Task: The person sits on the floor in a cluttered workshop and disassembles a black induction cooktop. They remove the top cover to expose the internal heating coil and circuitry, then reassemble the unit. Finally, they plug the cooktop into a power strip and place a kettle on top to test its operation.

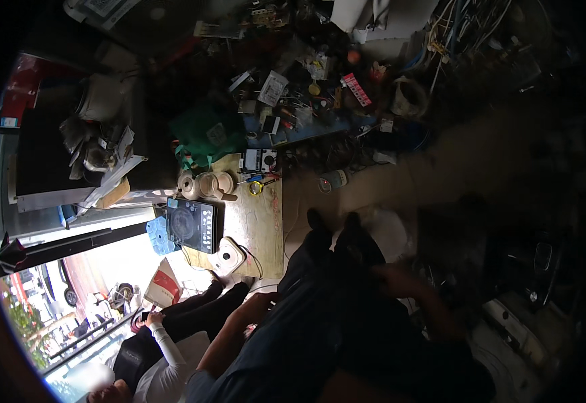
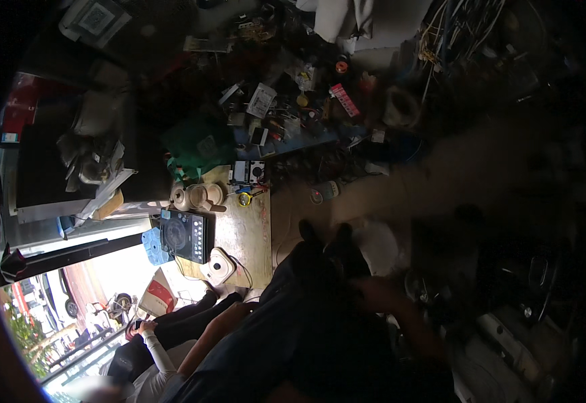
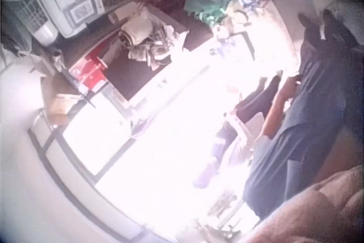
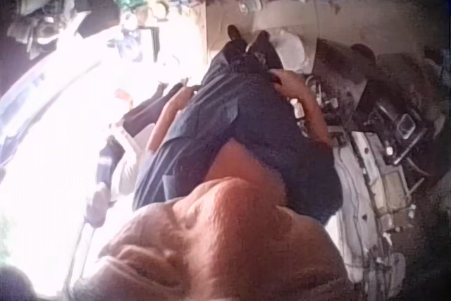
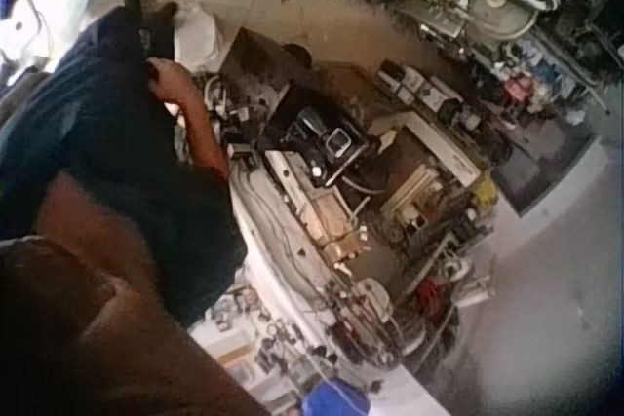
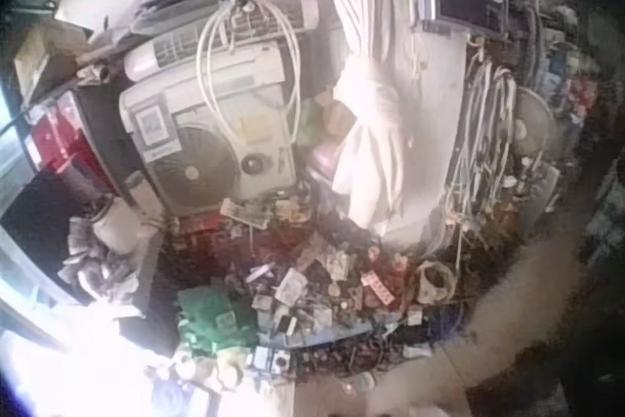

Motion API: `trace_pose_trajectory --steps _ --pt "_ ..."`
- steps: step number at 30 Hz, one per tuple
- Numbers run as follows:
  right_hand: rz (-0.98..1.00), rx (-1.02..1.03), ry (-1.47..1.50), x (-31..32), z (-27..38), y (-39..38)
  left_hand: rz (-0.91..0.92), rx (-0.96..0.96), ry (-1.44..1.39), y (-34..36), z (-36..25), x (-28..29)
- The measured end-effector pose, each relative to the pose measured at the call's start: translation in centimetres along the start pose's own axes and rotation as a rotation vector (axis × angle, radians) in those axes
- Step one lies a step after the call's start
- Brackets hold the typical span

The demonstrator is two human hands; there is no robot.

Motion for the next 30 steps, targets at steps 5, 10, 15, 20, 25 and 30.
trace_pose_trajectory --steps 5,10,15,20,25,30 --pt "-0.021 -0.011 -0.103 1.6 2.3 0.9 -0.059 -0.035 -0.021 0.1 -0.1 1.9" --pt "0.037 0.06 -0.166 3.2 1.6 3.6 -0.085 -0.051 -0.047 0.8 1.4 1.7" --pt "0.134 0.037 -0.036 7.8 2.2 5.6 -0.154 -0.054 -0.166 2.2 -0.4 0.9" --pt "0.253 0.099 -0.302 15.6 2.2 7.0 -0.267 -0.018 -0.334 4.5 -5.4 0.2" --pt "0.311 0.062 -0.3 21.7 -0.8 7.8 -0.366 0.009 -0.504 7.5 -12.0 0.0" --pt "0.389 0.349 -0.189 25.7 -0.9 8.9 -0.397 0.038 -0.597 7.5 -17.2 0.3"
Point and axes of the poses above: each hand's wrist, its own y-axis towards the middle knuckle, its own x-axis out of the back of the hand, z = x × y, the point moved 7 cm from there along y, towards the middle knuckle, and after that the axes turned 1 degree about -z, right-handed, at the moved point
